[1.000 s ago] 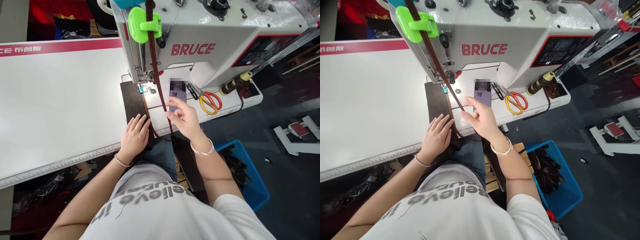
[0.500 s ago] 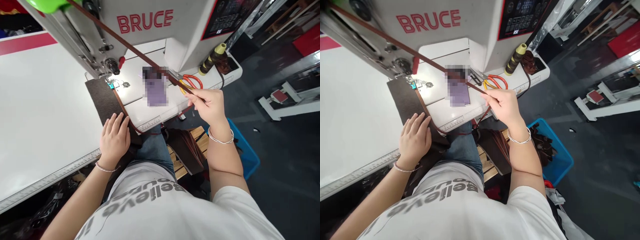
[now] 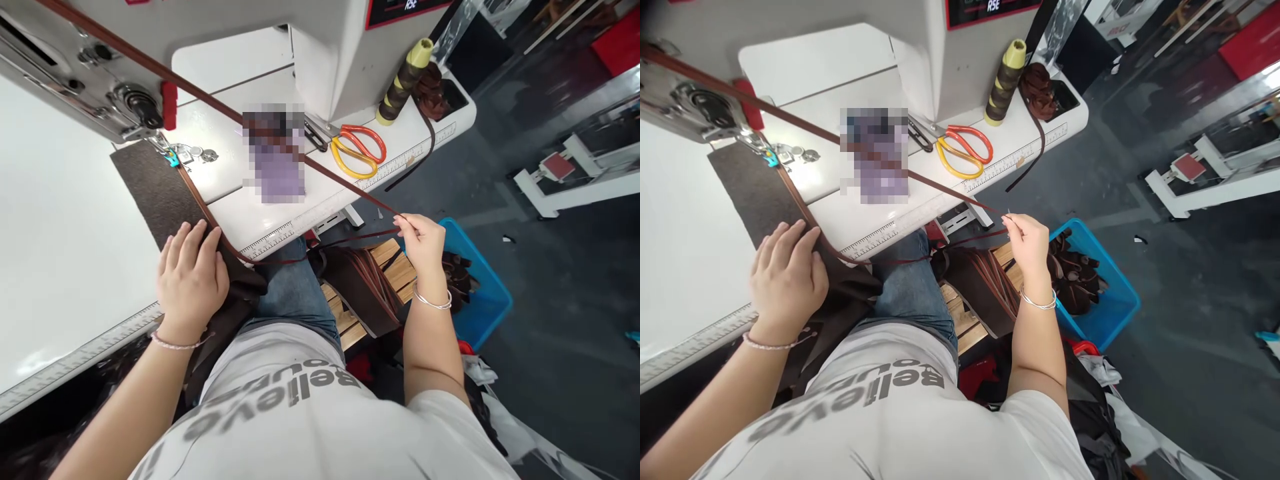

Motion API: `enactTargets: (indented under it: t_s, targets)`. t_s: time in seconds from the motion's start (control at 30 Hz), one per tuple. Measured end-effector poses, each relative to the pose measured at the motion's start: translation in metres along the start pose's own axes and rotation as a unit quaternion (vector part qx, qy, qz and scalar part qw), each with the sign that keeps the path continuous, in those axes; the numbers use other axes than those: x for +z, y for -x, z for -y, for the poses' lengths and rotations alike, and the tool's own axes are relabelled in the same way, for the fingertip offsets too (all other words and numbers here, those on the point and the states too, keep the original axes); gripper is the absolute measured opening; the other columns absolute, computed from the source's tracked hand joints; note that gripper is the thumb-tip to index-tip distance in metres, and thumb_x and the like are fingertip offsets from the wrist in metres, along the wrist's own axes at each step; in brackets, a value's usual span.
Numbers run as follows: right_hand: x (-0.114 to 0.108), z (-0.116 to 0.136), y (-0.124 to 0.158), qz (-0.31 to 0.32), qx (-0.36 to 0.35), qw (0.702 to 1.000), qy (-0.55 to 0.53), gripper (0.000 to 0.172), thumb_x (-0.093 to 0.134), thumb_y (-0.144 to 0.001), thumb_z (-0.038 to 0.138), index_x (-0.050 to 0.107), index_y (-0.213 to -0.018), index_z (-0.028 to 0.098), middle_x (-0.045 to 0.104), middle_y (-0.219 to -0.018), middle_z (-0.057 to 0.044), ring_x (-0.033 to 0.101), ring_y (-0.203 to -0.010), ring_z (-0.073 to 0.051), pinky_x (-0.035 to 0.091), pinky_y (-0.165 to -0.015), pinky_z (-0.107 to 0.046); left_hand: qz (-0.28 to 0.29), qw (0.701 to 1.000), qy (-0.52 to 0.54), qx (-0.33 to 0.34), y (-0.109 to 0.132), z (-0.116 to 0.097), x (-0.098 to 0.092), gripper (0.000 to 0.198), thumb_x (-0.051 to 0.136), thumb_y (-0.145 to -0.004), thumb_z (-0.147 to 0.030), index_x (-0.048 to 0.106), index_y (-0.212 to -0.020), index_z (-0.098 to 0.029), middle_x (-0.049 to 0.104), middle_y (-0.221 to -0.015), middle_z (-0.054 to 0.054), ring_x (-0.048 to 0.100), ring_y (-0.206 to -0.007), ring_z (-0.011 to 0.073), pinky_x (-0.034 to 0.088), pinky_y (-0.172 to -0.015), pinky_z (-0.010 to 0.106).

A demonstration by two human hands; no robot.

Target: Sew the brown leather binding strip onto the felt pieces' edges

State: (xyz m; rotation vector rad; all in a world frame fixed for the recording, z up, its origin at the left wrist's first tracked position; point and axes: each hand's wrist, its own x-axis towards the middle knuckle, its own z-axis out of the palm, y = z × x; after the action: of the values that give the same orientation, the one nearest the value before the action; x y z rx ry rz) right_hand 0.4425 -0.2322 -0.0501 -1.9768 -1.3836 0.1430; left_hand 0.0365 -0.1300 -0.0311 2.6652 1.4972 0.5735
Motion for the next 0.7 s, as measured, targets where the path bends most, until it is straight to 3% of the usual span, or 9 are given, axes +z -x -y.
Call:
enactTargets:
  t_s: [0.27,0.37,0.5,0.6,0.7]
  targets:
    - [0.030,0.001,0.027,0.050,0.023,0.998,-0.037,0.034,0.051,-0.095,0.041,0.074,-0.095,0.016,0.073,-0.095,-0.010,0.069,-0.083,-0.018,0.055,-0.076,-0.030,-0.019,1.000,0.001,0.011,0.000,0.001,0.003,0.053,0.047,-0.092,-0.018,0.046,-0.145,-0.020,0.050,-0.147,0.014,0.039,-0.142,0.0320,0.032,-0.118,0.053]
    - [0.044,0.014,0.032,0.127,0.001,0.991,-0.032,0.030,0.051,-0.095,0.037,0.073,-0.097,0.016,0.073,-0.099,-0.009,0.069,-0.089,-0.018,0.055,-0.082,-0.030,-0.016,1.000,-0.005,0.011,0.000,0.002,0.002,0.049,0.046,-0.093,-0.018,0.048,-0.142,-0.017,0.052,-0.145,0.015,0.038,-0.143,0.0315,0.032,-0.119,0.052]
    - [0.055,0.041,0.028,0.254,-0.030,0.966,0.037,0.030,0.055,-0.092,0.034,0.070,-0.113,0.019,0.071,-0.111,-0.009,0.068,-0.076,-0.017,0.055,-0.073,-0.030,-0.002,1.000,-0.001,0.009,-0.001,0.002,-0.002,0.046,0.044,-0.095,-0.019,0.051,-0.139,-0.015,0.052,-0.144,0.016,0.037,-0.144,0.0313,0.031,-0.119,0.052]
    - [0.060,0.068,0.019,0.245,-0.058,0.966,0.065,0.031,0.053,-0.093,0.034,0.068,-0.115,0.018,0.071,-0.110,-0.009,0.067,-0.073,-0.017,0.054,-0.068,-0.029,0.010,1.000,-0.004,0.007,-0.003,0.000,-0.006,0.043,0.042,-0.096,-0.019,0.053,-0.137,-0.013,0.053,-0.144,0.015,0.039,-0.142,0.0321,0.033,-0.118,0.052]
    - [0.066,0.105,0.012,0.206,-0.104,0.973,-0.004,0.029,0.049,-0.095,0.033,0.069,-0.109,0.017,0.072,-0.101,-0.009,0.068,-0.078,-0.017,0.054,-0.073,-0.029,0.012,1.000,-0.012,-0.001,-0.006,-0.004,-0.010,0.042,0.040,-0.096,-0.018,0.055,-0.134,-0.011,0.054,-0.142,0.015,0.041,-0.140,0.0338,0.035,-0.117,0.052]
